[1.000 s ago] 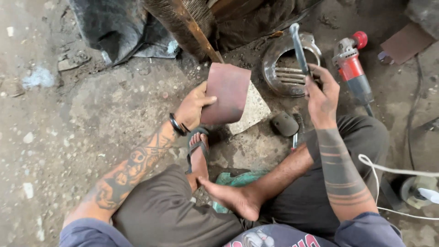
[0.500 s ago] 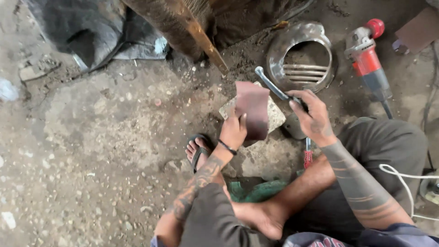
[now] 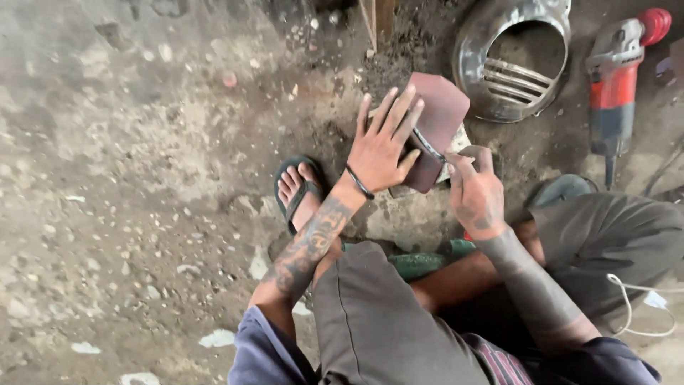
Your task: A person manually sands and scrapes a small metal component using sandpaper and a metal tool while sitting on a workshop floor.
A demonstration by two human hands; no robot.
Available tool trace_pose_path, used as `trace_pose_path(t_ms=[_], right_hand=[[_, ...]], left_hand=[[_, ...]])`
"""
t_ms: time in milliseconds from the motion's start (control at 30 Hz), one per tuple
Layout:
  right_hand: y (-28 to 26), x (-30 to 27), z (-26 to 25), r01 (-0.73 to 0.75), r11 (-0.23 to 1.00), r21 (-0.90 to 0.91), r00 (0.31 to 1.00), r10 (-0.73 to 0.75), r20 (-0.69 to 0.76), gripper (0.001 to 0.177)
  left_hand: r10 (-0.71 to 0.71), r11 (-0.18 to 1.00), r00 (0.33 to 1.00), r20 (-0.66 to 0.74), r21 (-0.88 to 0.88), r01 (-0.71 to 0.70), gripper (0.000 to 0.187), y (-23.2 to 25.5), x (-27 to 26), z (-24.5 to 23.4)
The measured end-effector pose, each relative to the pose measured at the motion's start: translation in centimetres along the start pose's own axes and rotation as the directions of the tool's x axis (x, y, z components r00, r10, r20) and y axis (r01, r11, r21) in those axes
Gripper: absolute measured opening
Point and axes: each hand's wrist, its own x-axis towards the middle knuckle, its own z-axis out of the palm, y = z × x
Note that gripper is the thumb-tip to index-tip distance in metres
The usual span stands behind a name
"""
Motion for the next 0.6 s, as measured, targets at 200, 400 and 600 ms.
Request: trace_pose_path(t_ms=[200,400,600], right_hand=[[0.0,-3.4,0.1,-0.096,0.976,0.195,0.995,0.09,0.038,0.029],[0.7,-1.5,-0.5,-0.089,0.98,0.177,0.993,0.101,-0.055,0.034],[1.4,-5.4,-0.5,-0.543,0.633,0.552,0.839,0.434,0.327,0.018]], left_hand=[[0.038,0.999,0.998,0.048,0.037,-0.04,0.092,-2.0,0.3,1.4],[0.031,0.992,0.983,0.183,0.113,-0.053,0.099,-1.2,0.3,-0.7],[0.018,0.994,0.993,0.119,0.103,-0.031,0.089,-1.4,0.0,0.5]])
